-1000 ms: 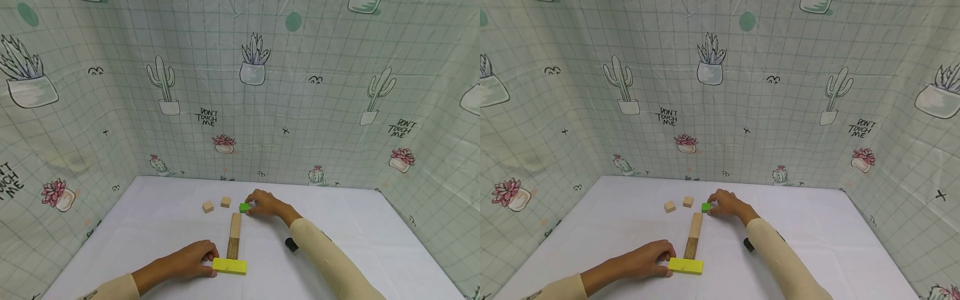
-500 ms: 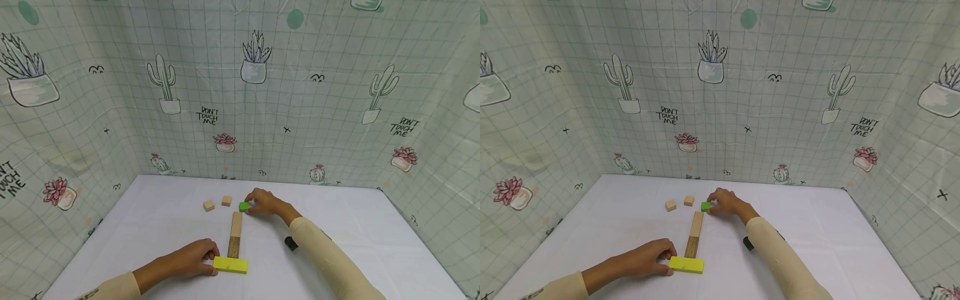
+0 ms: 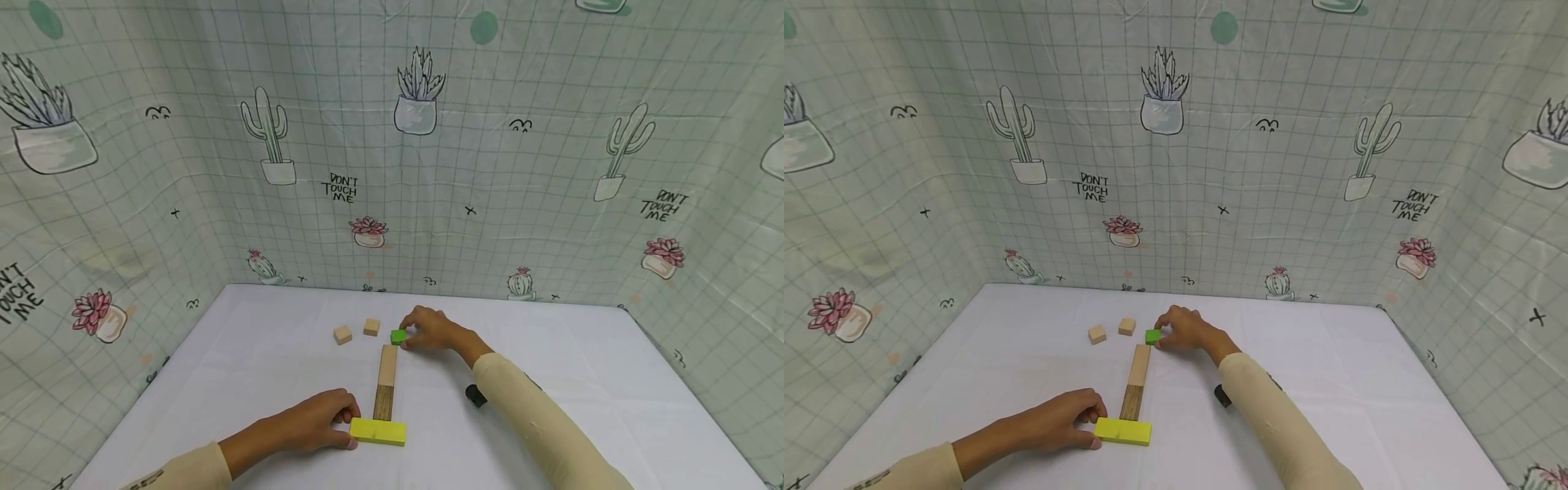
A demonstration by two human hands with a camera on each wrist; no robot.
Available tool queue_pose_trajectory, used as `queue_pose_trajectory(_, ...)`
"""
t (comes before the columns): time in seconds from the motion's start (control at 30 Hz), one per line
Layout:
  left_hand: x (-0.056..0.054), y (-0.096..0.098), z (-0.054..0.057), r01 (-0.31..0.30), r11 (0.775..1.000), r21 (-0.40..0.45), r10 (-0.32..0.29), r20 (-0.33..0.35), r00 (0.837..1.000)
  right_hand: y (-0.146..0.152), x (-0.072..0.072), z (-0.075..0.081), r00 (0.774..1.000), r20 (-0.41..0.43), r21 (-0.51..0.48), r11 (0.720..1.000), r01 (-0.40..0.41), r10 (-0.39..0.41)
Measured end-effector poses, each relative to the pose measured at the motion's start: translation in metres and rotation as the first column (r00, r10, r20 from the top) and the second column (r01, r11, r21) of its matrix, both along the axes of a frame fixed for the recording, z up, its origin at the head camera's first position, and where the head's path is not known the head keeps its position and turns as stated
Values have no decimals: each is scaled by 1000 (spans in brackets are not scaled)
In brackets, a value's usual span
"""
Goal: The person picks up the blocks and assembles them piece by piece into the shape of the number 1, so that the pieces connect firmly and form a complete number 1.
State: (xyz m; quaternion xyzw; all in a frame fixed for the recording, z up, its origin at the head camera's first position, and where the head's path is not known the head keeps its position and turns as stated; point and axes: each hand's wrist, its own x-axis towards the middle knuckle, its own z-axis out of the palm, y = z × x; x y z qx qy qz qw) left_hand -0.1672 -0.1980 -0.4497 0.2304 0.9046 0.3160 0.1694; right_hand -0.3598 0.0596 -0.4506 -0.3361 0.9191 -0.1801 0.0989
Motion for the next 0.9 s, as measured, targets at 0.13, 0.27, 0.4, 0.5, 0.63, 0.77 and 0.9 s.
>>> queue_pose_trajectory(0.13, 1, 0, 2, 4, 1000, 11, -4, 0, 1000, 0, 0, 0, 1000, -5, 2, 1000, -2, 2)
queue_pose_trajectory(0.27, 1, 0, 4, 1, 1000, 18, -1, 7, 1000, 0, -1, -1, 1000, -8, -6, 1000, -12, 12)
queue_pose_trajectory(0.4, 1, 0, 4, 4, 1000, 20, -4, 7, 1000, 1, -2, -1, 999, -17, -7, 1000, -29, 29)
queue_pose_trajectory(0.5, 1, 0, 4, 7, 1000, 19, -7, 4, 1000, 1, -2, -1, 999, -18, -11, 999, -35, 35)
queue_pose_trajectory(0.63, 1, 1, 4, 1, 1000, 12, -1, 7, 1000, 1, -2, -1, 999, -15, -6, 999, -32, 32)
queue_pose_trajectory(0.77, 1, 1, 3, -5, 1000, 8, 5, 12, 1000, 1, -1, -1, 1000, -10, 4, 1000, -26, 26)
queue_pose_trajectory(0.9, 0, 1, 2, -3, 1000, 11, 3, 11, 1000, 1, -1, -1, 1000, -11, 4, 1000, -21, 22)
